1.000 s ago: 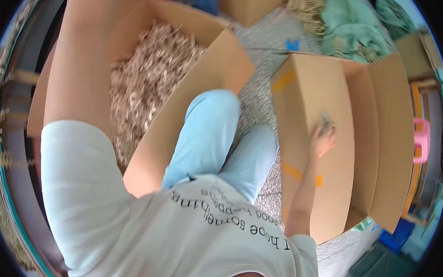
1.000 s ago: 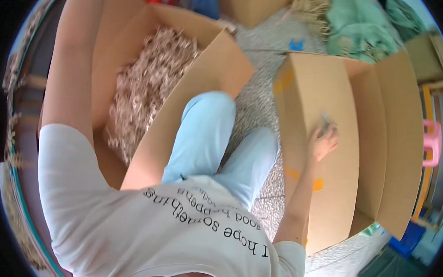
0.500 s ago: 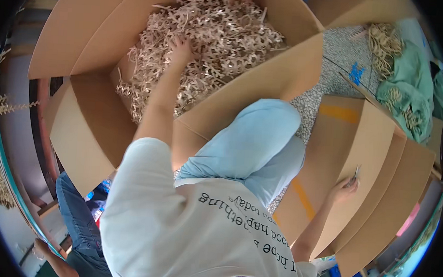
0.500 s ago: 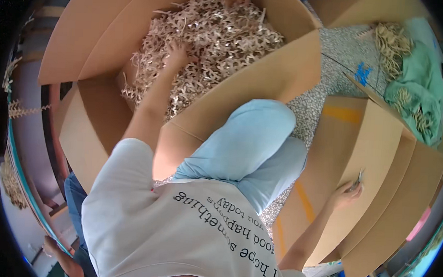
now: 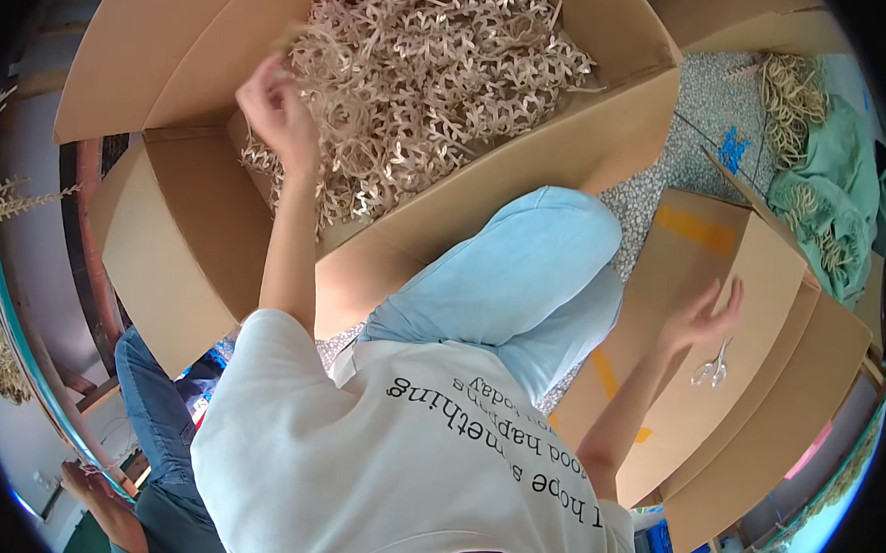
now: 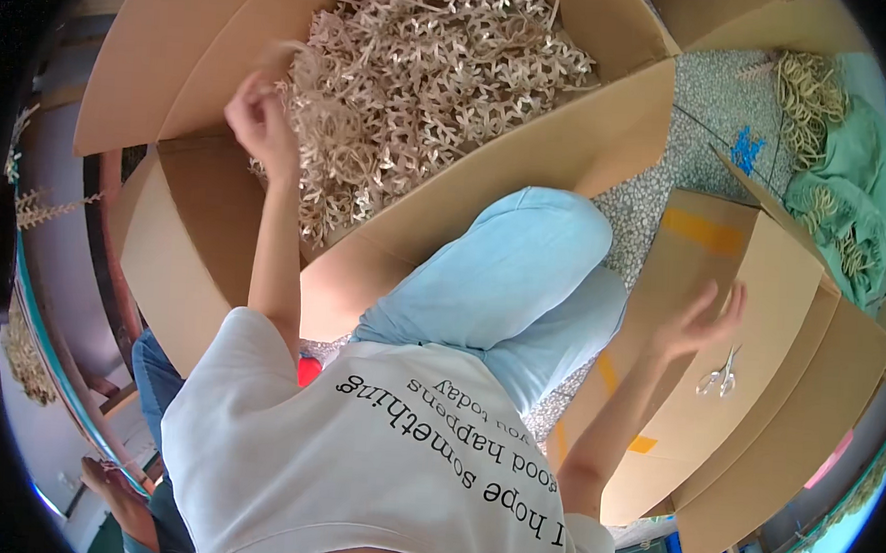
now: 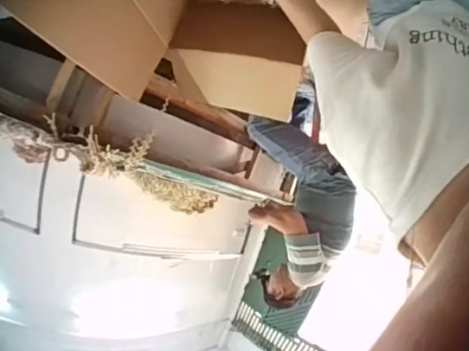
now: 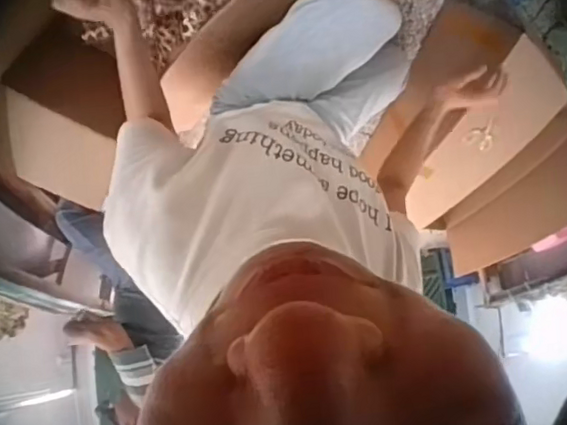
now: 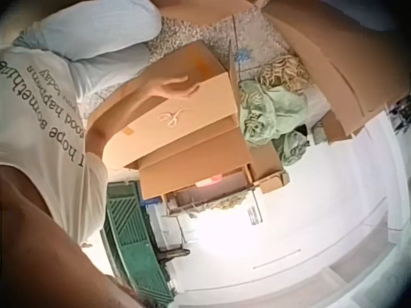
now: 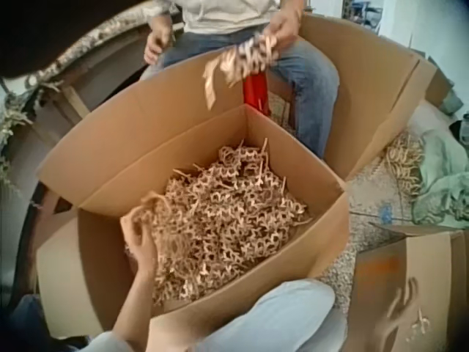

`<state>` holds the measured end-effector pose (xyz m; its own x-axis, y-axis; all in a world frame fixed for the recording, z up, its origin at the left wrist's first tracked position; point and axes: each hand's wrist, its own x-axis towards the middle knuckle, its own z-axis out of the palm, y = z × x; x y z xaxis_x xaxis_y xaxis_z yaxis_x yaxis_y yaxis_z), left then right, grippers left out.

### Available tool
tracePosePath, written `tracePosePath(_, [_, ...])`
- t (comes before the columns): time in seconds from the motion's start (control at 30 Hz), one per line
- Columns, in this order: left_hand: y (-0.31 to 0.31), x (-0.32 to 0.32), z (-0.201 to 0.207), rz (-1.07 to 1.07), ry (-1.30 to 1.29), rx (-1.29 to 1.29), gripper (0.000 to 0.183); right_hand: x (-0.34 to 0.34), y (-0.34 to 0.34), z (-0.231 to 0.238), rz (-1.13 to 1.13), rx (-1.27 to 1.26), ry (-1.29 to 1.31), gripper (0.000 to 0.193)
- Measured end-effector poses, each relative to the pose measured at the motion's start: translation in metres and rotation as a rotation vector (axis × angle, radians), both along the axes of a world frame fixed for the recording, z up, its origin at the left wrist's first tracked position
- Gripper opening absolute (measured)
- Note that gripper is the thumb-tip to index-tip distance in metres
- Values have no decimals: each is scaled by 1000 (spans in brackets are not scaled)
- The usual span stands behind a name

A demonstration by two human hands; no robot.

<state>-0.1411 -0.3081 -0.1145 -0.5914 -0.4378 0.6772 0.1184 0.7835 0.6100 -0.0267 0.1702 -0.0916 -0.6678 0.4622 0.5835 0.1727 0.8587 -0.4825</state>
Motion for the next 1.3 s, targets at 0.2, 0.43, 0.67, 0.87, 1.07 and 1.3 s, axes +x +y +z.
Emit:
tracePosePath(0.2, [-31,4,-57,-139,-887,-606,21,-33,-69,-14,280,-174,14,27])
tracePosePath(0.43, [97,-52,-141,-591,-1397,-17,27,-7,-89,-20,267,-271,-118,23])
tracePosePath(0.67, [108,-59,-138,-631,-1066,1323,20,23,-82,-9,112,-334,-160,21])
tracePosePath(0.87, [65,-32,-34,-638,-465,1478,18,13,-102,-7,179,-600,-9,18])
tracePosePath(1.07, [16,-19,-19,-459,-374,-663,26,4,-130,11,417,-469,93,12])
tracePosePath(1.3, [87,19,68,-617,-432,632,16,34,-100,14,528,-506,65,16])
